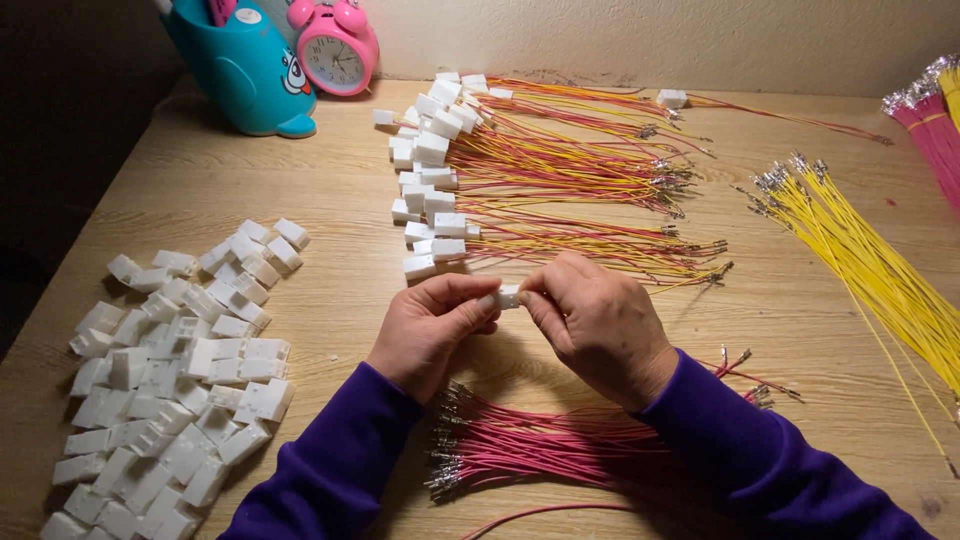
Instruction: Assembling electrical wire connectors by manually inserting wires into plastic housings.
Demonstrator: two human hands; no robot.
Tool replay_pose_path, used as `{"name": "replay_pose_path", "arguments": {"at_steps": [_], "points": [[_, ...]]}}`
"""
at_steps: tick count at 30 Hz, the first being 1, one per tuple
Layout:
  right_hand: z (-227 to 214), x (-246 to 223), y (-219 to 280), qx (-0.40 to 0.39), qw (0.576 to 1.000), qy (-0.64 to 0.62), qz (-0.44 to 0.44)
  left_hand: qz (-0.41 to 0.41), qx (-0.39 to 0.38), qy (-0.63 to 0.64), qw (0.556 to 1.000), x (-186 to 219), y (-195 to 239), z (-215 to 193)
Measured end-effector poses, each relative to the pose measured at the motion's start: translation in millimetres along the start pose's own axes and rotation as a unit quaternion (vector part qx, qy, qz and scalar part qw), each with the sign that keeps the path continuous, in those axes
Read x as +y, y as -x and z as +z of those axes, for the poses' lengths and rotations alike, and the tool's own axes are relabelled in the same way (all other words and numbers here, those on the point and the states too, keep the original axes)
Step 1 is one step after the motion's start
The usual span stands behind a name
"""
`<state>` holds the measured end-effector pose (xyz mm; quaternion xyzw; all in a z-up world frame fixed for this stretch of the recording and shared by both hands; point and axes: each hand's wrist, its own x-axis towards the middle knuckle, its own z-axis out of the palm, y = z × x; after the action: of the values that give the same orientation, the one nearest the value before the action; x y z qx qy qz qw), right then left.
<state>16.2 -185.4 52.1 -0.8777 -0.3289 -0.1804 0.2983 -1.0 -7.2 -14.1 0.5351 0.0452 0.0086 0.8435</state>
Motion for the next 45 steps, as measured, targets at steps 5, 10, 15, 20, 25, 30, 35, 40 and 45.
{"name": "replay_pose_path", "arguments": {"at_steps": [5,10,15,20,25,30,35,40,45], "points": [[-5.6,3.6,-1.9,-0.026,0.998,-0.044,0.029,-0.001,0.007,0.002,1.0,4.9,0.0,3.1],[3.5,8.8,2.7,-0.019,0.999,-0.014,0.025,0.0,0.012,0.0,1.0,3.1,0.1,3.3],[6.7,17.5,1.6,-0.034,0.999,0.009,0.034,0.027,0.009,-0.046,0.999,5.1,-3.5,2.6],[-12.3,39.2,-6.0,-0.023,0.997,0.08,0.005,0.108,0.038,-0.12,0.986,18.6,-8.7,-5.1],[-10.3,77.3,1.7,-0.007,0.976,0.216,0.008,0.137,0.066,-0.233,0.96,19.0,-12.8,-18.0],[-5.6,58.5,1.6,-0.085,0.978,0.191,0.027,0.149,0.077,-0.321,0.932,21.8,-14.6,-23.1],[-18.3,-10.1,3.7,-0.291,0.952,0.048,0.081,0.206,0.095,-0.331,0.916,21.6,-13.0,-23.2],[-10.8,-30.6,6.8,-0.444,0.887,0.089,0.087,0.263,0.09,-0.327,0.903,13.7,-14.0,-32.5],[-2.8,-35.4,12.8,-0.464,0.876,0.099,0.085,0.32,0.1,-0.317,0.887,12.4,-16.9,-31.8]]}}
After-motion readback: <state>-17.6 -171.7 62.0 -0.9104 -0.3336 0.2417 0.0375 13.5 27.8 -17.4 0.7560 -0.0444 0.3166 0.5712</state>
